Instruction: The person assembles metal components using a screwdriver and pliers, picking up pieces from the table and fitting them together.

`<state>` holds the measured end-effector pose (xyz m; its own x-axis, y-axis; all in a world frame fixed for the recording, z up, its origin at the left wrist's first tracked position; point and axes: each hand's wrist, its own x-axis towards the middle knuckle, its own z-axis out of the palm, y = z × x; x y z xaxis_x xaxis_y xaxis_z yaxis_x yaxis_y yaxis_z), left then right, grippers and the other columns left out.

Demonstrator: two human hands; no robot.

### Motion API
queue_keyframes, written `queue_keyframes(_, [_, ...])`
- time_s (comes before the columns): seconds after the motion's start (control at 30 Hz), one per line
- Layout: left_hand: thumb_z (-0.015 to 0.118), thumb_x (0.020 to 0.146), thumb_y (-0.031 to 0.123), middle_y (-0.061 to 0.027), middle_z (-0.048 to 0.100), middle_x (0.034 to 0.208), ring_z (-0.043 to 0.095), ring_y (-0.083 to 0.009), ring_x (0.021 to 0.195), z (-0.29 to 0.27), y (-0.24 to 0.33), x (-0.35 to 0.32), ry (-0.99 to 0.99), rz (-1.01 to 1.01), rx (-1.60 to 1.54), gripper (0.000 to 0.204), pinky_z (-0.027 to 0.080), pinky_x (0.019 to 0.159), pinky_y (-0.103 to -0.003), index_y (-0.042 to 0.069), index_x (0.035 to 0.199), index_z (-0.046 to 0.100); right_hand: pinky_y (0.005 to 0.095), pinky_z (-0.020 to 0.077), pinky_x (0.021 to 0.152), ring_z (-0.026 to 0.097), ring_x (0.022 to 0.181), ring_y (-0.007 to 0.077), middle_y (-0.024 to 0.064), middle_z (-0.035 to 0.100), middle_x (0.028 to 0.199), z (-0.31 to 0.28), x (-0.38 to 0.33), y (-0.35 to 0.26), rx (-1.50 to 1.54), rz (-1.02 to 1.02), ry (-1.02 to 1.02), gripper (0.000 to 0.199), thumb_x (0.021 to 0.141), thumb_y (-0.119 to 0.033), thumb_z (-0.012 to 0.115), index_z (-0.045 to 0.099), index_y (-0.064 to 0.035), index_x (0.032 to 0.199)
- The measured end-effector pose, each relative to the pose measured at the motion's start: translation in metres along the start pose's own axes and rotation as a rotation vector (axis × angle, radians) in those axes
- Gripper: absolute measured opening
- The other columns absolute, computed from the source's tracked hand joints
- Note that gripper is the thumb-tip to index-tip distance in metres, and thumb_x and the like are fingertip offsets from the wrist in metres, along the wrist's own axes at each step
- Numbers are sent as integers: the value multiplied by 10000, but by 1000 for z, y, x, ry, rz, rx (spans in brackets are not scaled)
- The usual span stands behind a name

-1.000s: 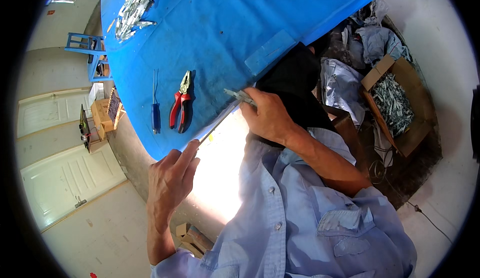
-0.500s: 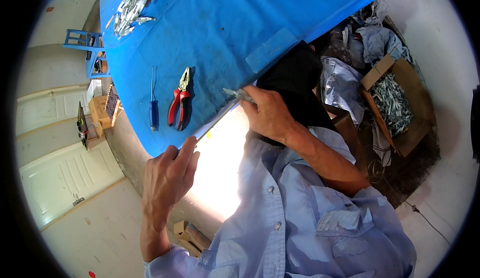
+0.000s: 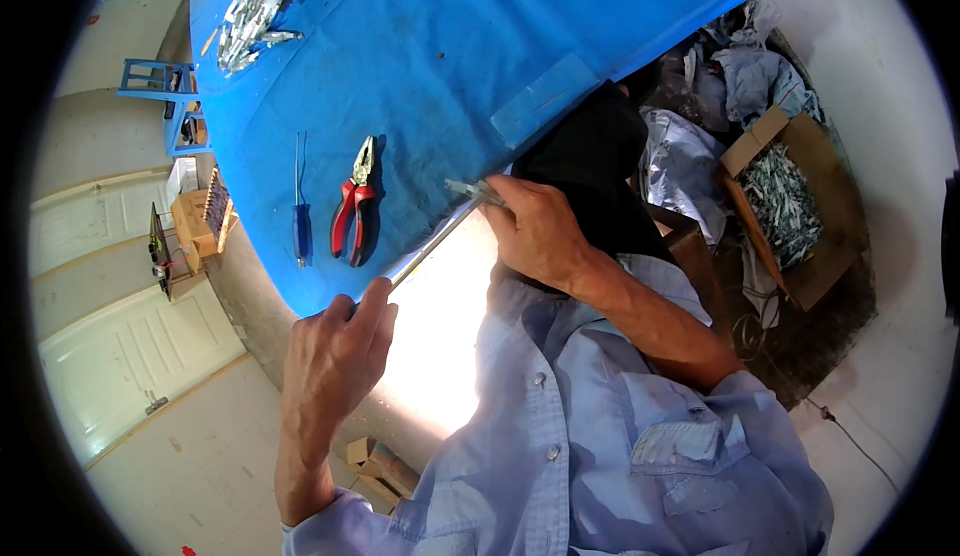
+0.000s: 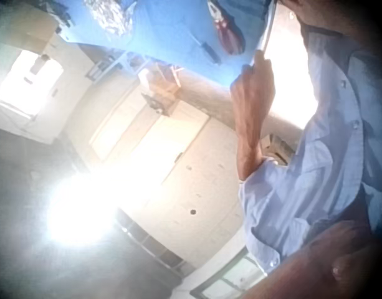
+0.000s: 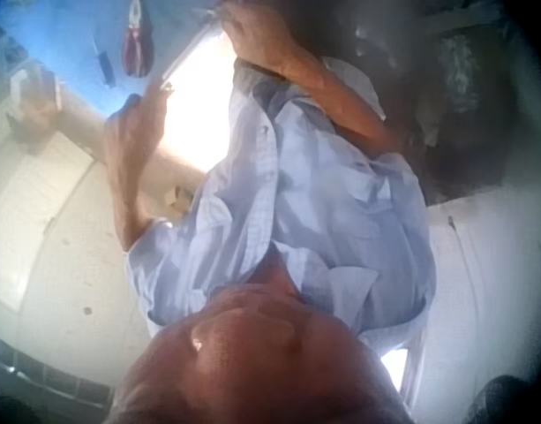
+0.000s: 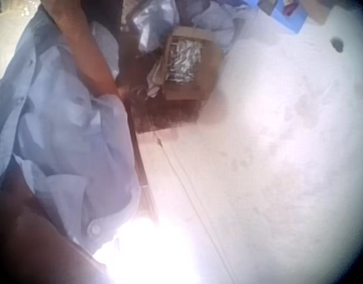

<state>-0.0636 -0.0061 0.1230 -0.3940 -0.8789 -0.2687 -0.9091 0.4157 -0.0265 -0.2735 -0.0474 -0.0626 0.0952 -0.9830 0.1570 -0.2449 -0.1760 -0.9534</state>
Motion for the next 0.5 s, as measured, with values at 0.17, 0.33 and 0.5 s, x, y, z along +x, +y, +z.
queue_keyframes(0.17, [652, 971, 121, -138, 605, 616, 640, -289, 513, 18, -1, -5, 14, -28, -52, 130, 523, 489, -407, 65, 1088, 653, 513, 542, 720, 683, 823, 454, 264, 690, 901, 2, -1, 0, -2, -9, 22, 120, 927, -58, 673, 623, 37, 982])
queue_keyframes(0.33, [620, 951, 68, -162, 642, 643, 671, -316, 564, 39, 2, -9, 41, -48, -237, 116, 542, 530, -415, 31, 1058, 641, 516, 542, 717, 684, 826, 455, 265, 694, 900, 2, -1, -4, -5, 6, 45, 121, 927, -60, 675, 631, 38, 984])
queue_keyframes(0.5, [624, 941, 49, -156, 634, 634, 667, -308, 560, 56, 5, -15, 134, -35, -250, 115, 537, 533, -410, 25, 1052, 642, 454, 538, 677, 688, 781, 437, 265, 684, 859, 4, -2, -3, -33, 23, 51, 187, 909, -33, 653, 680, 59, 1069])
